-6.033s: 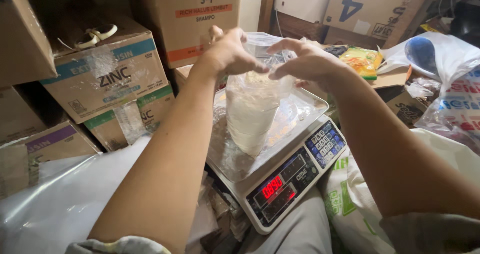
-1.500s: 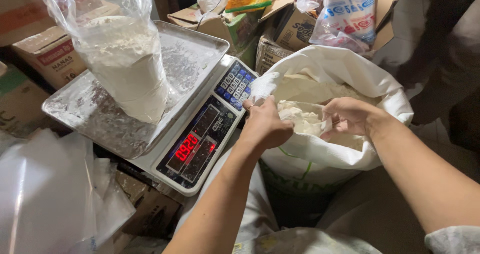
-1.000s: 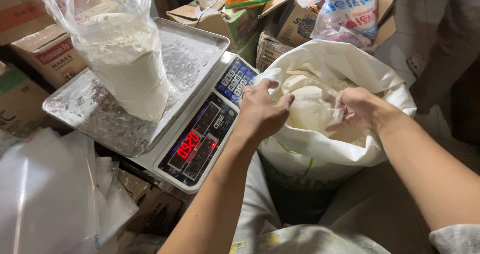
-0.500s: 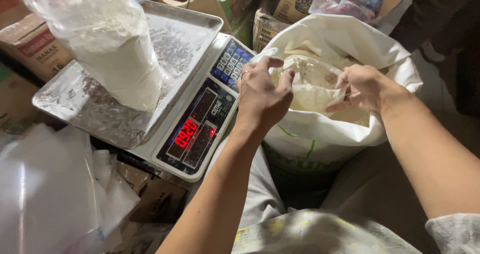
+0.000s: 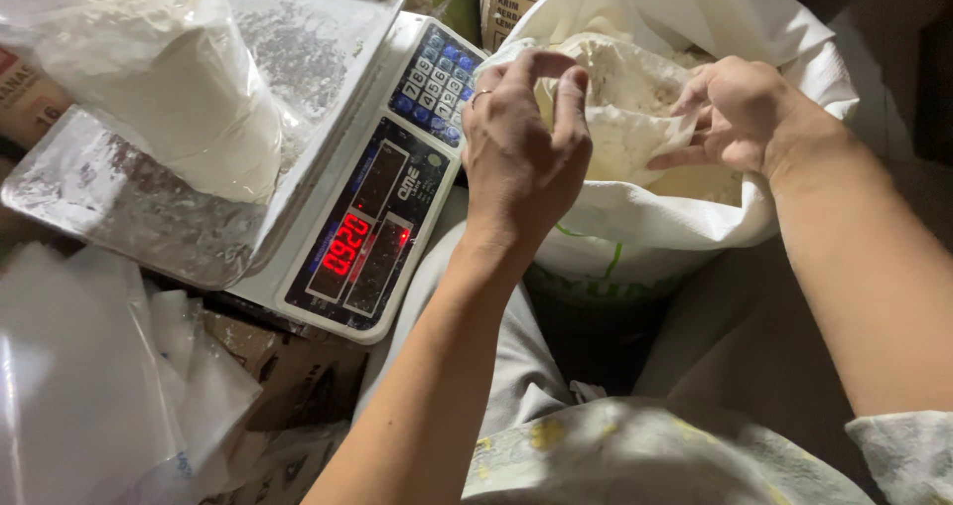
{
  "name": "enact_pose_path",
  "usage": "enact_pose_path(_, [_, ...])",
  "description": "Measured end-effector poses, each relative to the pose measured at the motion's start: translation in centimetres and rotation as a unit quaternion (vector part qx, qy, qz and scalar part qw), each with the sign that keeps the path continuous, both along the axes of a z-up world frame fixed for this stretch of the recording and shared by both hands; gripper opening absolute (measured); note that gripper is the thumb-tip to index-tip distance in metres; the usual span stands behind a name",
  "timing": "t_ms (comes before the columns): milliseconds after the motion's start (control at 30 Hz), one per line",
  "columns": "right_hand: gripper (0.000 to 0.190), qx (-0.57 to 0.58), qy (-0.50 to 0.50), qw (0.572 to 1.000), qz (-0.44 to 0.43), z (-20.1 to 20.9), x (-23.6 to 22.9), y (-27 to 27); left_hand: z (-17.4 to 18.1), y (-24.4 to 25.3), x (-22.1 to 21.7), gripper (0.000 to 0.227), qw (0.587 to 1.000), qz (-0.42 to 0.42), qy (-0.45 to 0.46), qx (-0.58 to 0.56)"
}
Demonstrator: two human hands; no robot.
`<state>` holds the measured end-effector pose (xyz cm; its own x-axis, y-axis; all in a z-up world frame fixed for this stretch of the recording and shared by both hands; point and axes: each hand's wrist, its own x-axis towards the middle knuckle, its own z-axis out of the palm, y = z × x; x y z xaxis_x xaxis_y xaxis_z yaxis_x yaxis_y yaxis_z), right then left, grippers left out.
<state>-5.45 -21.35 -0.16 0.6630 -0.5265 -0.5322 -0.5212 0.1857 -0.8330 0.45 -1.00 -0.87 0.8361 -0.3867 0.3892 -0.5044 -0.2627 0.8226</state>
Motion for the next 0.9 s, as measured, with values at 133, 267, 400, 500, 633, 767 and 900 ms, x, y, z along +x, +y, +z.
enact_pose_path(133, [0.053,0.042,-0.014,0.999,-0.009,-0.3,0.1,-1.0,-0.4,-0.2,0.6,0.031,0.999,0.025,0.015,-0.030])
enact_pose_path(267, [0.056,0.086,-0.044,0.995,-0.010,-0.8,0.2,-2.1,-0.7,-0.4,1.4,0.039,0.996,0.057,0.027,-0.056])
enact_pose_path(400, [0.057,0.053,-0.022,0.997,-0.050,-1.4,0.6,-2.5,-1.3,-0.4,2.9,0.053,0.991,0.079,0.110,-0.013])
enact_pose_path(500, [0.059,0.073,-0.032,0.995,-0.057,-1.7,0.3,-2.6,-1.8,-0.9,4.5,0.068,0.984,0.073,0.160,0.028])
enact_pose_path(633, [0.062,0.047,-0.038,0.994,-0.093,-2.0,0.1,-2.6,-2.8,-1.3,5.5,0.088,0.973,0.038,0.215,0.070])
enact_pose_path(767, [0.065,0.043,-0.051,0.996,-0.063,-2.1,0.0,-2.6,-3.3,-1.4,6.3,0.088,0.976,0.020,0.199,0.091])
enact_pose_path(900, [0.067,0.058,-0.068,0.994,-0.060,-2.3,0.0,-2.7,-3.4,-1.3,7.5,0.082,0.964,-0.004,0.257,0.065])
